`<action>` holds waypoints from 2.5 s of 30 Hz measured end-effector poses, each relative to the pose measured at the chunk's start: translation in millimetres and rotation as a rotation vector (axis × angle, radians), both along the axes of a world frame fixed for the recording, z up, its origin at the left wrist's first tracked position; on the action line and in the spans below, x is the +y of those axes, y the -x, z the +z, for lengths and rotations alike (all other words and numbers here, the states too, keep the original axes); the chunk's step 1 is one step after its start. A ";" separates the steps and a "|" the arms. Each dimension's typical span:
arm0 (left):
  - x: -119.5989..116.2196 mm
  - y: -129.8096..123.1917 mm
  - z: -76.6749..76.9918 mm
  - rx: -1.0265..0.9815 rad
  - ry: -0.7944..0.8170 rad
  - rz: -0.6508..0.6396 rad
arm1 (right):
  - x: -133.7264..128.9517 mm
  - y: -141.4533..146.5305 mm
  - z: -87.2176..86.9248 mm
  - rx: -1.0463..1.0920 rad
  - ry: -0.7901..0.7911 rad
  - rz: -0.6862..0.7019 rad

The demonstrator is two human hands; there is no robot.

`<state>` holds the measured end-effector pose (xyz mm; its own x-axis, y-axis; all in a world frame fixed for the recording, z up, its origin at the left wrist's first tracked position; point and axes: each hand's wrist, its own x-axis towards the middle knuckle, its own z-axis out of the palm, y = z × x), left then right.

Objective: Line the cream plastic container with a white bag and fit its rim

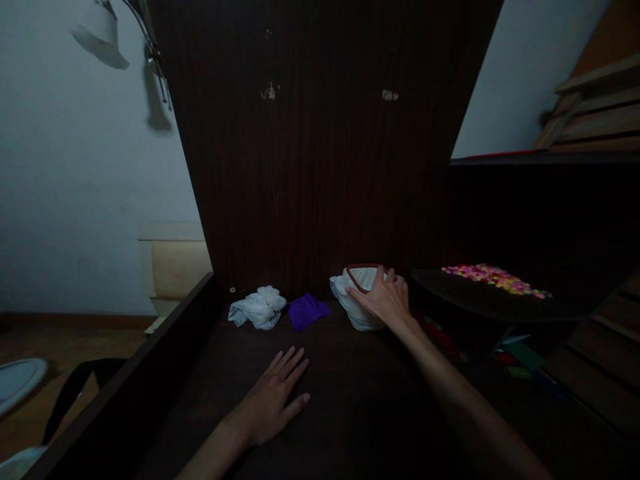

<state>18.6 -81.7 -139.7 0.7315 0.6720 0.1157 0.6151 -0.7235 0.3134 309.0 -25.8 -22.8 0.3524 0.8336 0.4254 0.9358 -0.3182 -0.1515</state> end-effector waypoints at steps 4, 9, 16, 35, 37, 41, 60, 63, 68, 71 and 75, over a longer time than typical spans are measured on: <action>0.4 -0.1 -0.9 -0.011 -0.021 -0.018 | 3.4 0.9 -2.3 0.053 0.005 -0.029; 0.5 -0.8 -0.1 0.004 -0.014 -0.013 | 3.2 -1.9 1.3 0.087 0.026 -0.059; -0.1 -0.9 0.1 0.000 -0.011 -0.004 | 3.8 -4.8 2.6 0.087 0.029 -0.076; 1.4 -0.2 -1.3 -0.053 0.052 -0.007 | -11.8 4.5 10.6 0.066 0.018 -0.083; 1.8 0.7 -4.0 -0.090 0.043 -0.014 | -21.3 8.4 12.7 0.042 -0.006 -0.056; 1.2 1.0 -8.2 -0.190 0.090 0.021 | -46.1 24.4 20.5 0.002 -0.058 0.009; -14.8 -19.6 -6.1 -0.947 0.215 0.101 | -126.7 123.9 17.3 0.191 -0.024 0.385; -19.5 -28.0 4.6 -1.062 0.228 0.146 | -131.7 134.6 15.9 0.219 -0.006 0.381; -25.5 -33.5 19.5 -1.088 0.308 0.191 | -134.4 142.1 10.9 0.230 0.031 0.380; -25.7 -31.5 22.7 -1.050 0.306 0.196 | -134.4 140.7 8.8 0.242 0.074 0.391; -24.2 -27.5 23.5 -1.005 0.306 0.167 | -137.6 134.2 8.3 0.254 0.121 0.434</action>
<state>46.1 -105.8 -116.2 0.2895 0.8579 0.4244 0.0567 -0.4580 0.8872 174.8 -163.4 -14.5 0.0429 0.9640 0.2625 0.9240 0.0616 -0.3773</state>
